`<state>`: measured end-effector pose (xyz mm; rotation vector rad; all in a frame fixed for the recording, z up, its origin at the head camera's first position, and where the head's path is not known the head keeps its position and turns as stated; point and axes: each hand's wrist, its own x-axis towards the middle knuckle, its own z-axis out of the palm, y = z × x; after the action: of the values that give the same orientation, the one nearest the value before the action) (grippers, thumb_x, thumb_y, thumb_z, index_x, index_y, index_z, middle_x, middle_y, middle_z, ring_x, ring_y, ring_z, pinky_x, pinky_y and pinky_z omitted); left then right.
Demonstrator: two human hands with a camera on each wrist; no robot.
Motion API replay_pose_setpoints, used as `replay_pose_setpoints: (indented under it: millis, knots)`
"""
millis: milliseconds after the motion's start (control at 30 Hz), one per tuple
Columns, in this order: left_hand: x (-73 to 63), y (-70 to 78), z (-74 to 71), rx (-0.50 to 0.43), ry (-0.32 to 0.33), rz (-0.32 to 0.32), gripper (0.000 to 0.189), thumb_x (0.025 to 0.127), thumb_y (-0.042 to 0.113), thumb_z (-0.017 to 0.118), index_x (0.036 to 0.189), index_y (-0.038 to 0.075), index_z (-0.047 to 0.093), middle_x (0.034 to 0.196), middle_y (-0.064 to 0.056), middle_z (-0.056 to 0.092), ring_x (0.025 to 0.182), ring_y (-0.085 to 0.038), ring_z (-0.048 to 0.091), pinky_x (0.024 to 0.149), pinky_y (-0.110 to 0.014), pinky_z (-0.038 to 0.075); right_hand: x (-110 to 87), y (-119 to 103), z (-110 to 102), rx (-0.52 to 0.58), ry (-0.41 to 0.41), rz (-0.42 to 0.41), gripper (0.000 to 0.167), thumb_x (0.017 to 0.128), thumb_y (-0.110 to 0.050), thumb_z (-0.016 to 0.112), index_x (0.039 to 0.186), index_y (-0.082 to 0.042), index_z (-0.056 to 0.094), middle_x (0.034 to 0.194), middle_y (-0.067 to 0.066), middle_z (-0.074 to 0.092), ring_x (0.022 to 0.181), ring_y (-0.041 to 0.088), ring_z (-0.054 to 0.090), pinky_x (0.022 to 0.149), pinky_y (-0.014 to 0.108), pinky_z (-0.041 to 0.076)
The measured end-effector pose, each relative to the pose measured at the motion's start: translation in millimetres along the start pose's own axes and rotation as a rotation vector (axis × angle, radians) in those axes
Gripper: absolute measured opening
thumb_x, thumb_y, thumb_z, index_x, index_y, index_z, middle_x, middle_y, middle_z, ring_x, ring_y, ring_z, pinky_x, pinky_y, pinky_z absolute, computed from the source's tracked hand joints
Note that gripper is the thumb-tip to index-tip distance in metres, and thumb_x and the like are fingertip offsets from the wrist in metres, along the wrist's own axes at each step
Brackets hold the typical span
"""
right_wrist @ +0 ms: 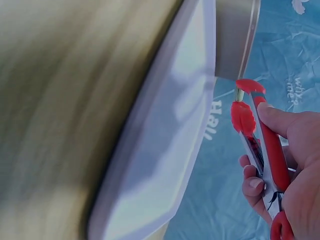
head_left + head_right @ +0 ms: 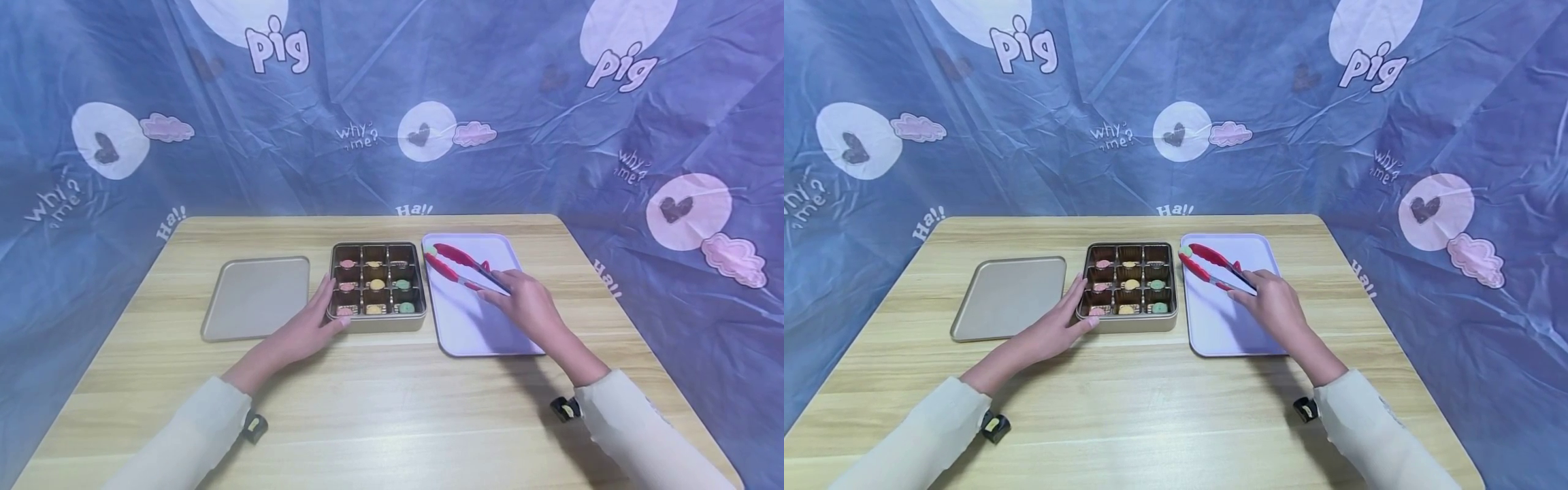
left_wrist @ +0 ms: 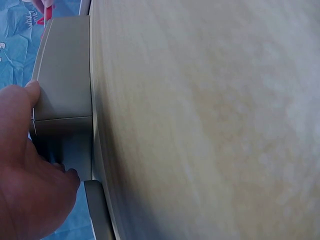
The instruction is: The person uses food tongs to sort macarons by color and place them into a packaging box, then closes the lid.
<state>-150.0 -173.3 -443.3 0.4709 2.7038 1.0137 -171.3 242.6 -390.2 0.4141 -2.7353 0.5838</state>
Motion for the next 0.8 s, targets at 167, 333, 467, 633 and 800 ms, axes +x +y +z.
replay_pose_setpoints:
  millis: [167,333,467,633,800]
  knots:
    - [0.3,-1.0,1.4,-0.001,-0.001,-0.004,0.094,0.099,0.063,0.045,0.162,0.02,-0.011,0.169,-0.007,-0.018,0.154,-0.04,0.011,0.124,-0.055,0.014,8.2,-11.2,1.1,0.011,0.007,-0.021,0.05,0.083,-0.023,0.084,0.124,0.003,0.07,0.111,0.025,0.072,0.097,0.042,0.069,0.078,0.056,0.057]
    - [1.3,-1.4,2.3,-0.007,0.003,0.0,0.095,0.099,0.064,0.044,0.162,0.02,-0.011,0.169,-0.007,-0.018,0.154,-0.041,0.011,0.124,-0.055,0.014,15.2,-21.7,5.4,0.025,-0.001,-0.039,0.052,0.083,-0.025,0.084,0.125,0.001,0.07,0.113,0.023,0.073,0.1,0.039,0.069,0.082,0.055,0.058]
    - [1.5,-1.7,1.7,-0.004,0.004,0.001,0.095,0.099,0.066,0.044,0.162,0.02,-0.01,0.169,-0.008,-0.017,0.154,-0.04,0.012,0.124,-0.055,0.014,19.9,-28.7,8.4,0.024,0.001,-0.07,0.051,0.083,-0.028,0.084,0.124,0.0,0.071,0.109,0.02,0.074,0.098,0.037,0.07,0.081,0.052,0.059]
    - [1.8,-2.5,1.8,-0.007,0.005,0.002,0.093,0.1,0.062,0.045,0.162,0.02,-0.01,0.169,-0.007,-0.017,0.154,-0.04,0.011,0.124,-0.055,0.014,22.0,-32.9,10.7,0.008,-0.003,-0.092,0.05,0.082,-0.028,0.085,0.122,0.0,0.072,0.108,0.02,0.075,0.099,0.037,0.07,0.082,0.053,0.058]
    - [1.6,-2.2,1.8,-0.006,0.005,0.003,0.093,0.1,0.062,0.046,0.162,0.021,-0.011,0.169,-0.007,-0.017,0.154,-0.04,0.01,0.124,-0.055,0.014,21.0,-33.4,11.9,0.023,-0.006,-0.085,0.052,0.083,-0.028,0.084,0.123,0.002,0.071,0.109,0.021,0.074,0.1,0.038,0.069,0.084,0.053,0.058]
